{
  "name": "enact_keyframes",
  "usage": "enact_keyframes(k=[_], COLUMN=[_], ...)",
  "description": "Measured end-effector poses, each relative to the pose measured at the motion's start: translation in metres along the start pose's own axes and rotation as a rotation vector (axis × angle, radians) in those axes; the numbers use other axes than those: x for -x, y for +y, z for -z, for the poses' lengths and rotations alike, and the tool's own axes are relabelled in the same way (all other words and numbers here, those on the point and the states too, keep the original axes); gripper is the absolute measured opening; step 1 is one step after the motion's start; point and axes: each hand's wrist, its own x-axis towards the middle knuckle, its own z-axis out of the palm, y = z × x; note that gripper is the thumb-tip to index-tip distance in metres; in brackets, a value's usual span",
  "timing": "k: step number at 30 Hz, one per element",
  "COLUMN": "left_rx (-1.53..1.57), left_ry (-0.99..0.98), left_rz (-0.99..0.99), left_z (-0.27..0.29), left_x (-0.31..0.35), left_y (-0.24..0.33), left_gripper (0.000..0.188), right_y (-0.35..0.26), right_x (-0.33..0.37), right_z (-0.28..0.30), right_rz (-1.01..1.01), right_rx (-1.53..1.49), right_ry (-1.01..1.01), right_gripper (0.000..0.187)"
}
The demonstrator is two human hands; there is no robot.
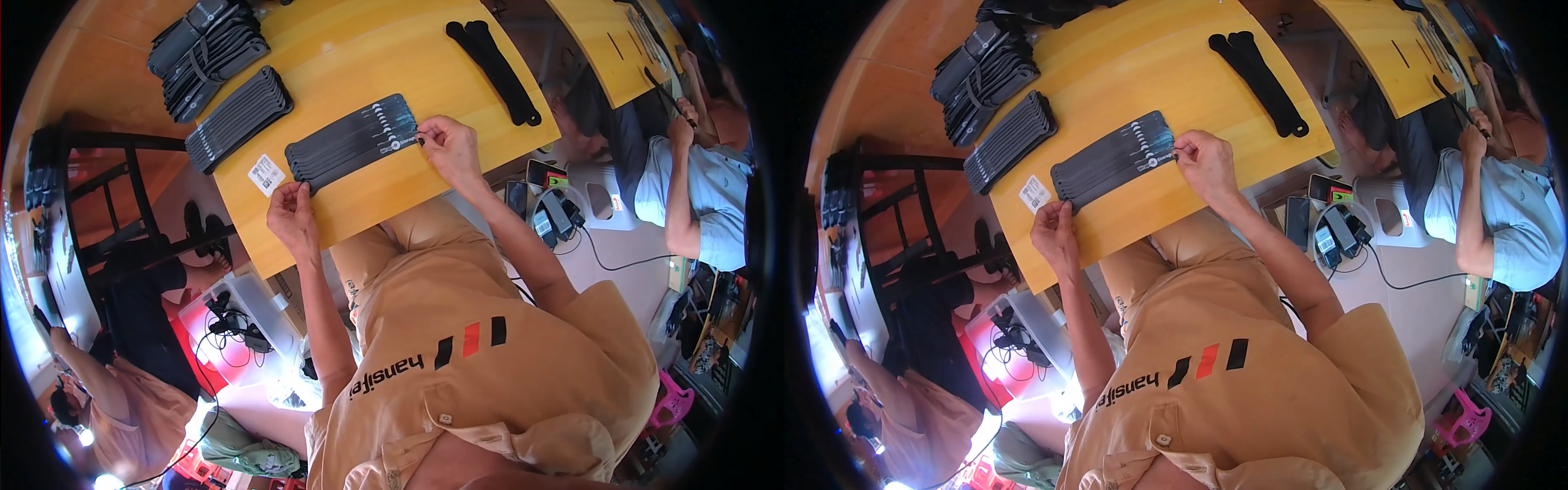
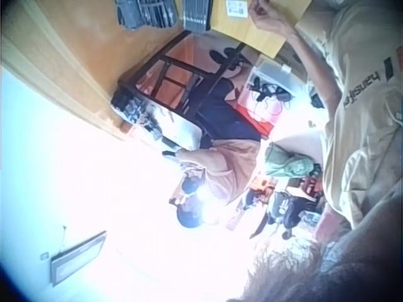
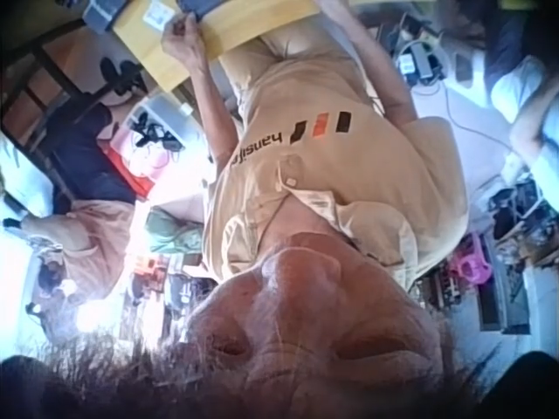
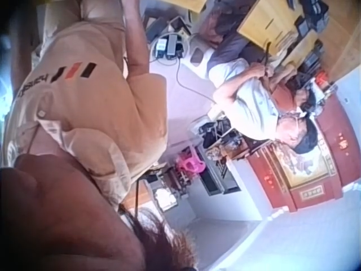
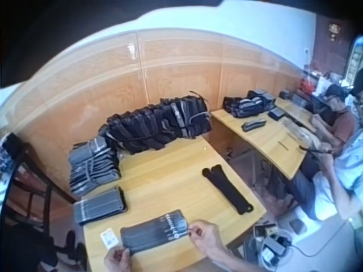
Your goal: Assembling black textile straps by attaching labels and organizing them into stacks.
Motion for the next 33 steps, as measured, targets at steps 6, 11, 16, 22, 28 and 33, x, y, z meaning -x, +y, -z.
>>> enact_keyframes(k=[6,11,16,22,28,33], left_rx=[-0.019,-0.011,-0.069,-0.125,-0.146,-0.081], left_ry=[0.006,0.007,0.024,0.031,0.068,0.022], left_rz=[-0.012,-0.026,-0.050,-0.083,-0.111,-0.030], left_z=[-0.001,-0.001,-0.002,-0.001,-0.003,0.004], left_x=[0.000,0.000,-0.002,-0.001,-0.001,-0.005], left_y=[0.004,0.003,-0.001,-0.003,0.000,0.002], left_gripper=[0.008,0.008,0.010,0.011,0.011,0.012], right_y=[-0.005,-0.008,-0.007,-0.006,-0.012,-0.017], right_x=[0.000,0.000,-0.001,-0.001,-0.004,-0.005], right_z=[0.001,0.001,-0.001,-0.004,-0.003,-0.001], right_rz=[-0.024,-0.033,-0.020,-0.002,-0.038,-0.021], right_rx=[0.018,0.030,0.055,0.113,0.154,0.219], right_ry=[-0.006,-0.002,0.011,0.007,0.006,0.011], right_gripper=[0.008,0.007,0.006,0.007,0.007,0.006])
